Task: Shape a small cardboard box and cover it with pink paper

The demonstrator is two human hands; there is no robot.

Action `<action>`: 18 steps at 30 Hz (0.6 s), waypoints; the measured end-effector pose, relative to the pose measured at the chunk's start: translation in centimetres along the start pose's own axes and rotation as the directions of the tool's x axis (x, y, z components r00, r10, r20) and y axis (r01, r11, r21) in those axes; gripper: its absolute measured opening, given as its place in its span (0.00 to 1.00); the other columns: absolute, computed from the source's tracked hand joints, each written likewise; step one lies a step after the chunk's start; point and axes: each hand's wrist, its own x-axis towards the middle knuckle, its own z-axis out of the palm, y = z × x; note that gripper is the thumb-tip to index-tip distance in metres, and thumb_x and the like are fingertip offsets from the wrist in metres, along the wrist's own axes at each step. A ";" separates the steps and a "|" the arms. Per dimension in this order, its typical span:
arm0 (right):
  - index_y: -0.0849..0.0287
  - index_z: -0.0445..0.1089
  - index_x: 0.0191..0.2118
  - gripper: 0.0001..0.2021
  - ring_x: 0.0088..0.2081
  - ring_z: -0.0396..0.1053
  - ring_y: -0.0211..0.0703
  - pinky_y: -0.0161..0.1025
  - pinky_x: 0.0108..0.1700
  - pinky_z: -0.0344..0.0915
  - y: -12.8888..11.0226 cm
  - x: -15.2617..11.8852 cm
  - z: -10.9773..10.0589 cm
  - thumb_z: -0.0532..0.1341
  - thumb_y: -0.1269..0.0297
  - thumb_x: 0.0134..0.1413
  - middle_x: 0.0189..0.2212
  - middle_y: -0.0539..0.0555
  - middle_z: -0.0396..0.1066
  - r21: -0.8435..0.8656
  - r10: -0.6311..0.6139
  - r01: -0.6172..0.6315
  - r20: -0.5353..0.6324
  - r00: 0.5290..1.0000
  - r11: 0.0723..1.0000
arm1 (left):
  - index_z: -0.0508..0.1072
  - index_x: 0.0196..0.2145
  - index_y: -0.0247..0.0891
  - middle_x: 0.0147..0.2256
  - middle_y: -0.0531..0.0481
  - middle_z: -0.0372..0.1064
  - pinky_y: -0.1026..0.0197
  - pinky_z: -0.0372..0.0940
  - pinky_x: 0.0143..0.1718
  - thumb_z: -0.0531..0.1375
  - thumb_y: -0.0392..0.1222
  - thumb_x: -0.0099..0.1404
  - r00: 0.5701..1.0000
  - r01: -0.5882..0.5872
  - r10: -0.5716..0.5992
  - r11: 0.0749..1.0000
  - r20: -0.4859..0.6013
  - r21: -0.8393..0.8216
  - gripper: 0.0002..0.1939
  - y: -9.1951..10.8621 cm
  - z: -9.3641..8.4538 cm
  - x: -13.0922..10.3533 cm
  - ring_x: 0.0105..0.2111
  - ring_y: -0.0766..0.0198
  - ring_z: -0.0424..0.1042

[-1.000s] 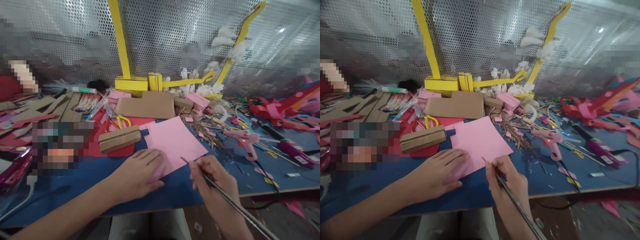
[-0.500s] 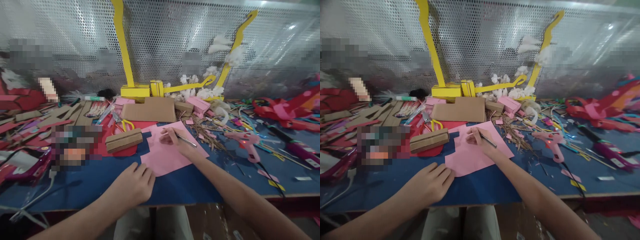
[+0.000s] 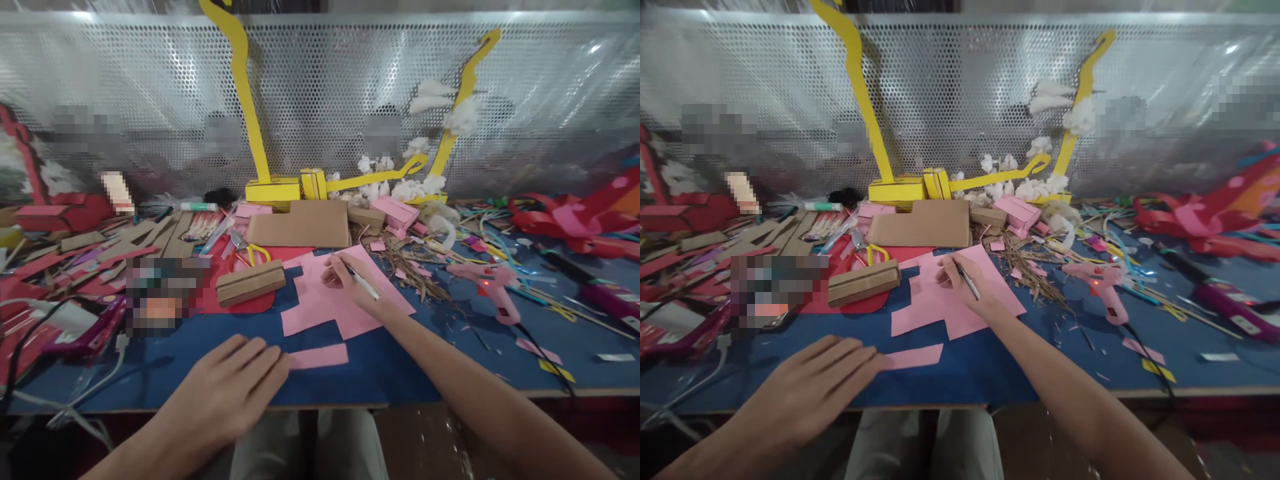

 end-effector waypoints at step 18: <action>0.58 0.72 0.37 0.14 0.29 0.67 0.37 0.36 0.33 0.63 -3.2 1.9 0.5 0.68 0.52 0.59 0.28 0.49 0.69 0.499 0.091 -0.139 0.119 0.989 0.855 | 0.74 0.34 0.39 0.29 0.52 0.73 0.62 0.62 0.32 0.55 0.52 0.73 0.824 0.536 -0.516 0.580 0.233 -0.614 0.17 -10.2 5.5 7.9 0.30 0.63 0.70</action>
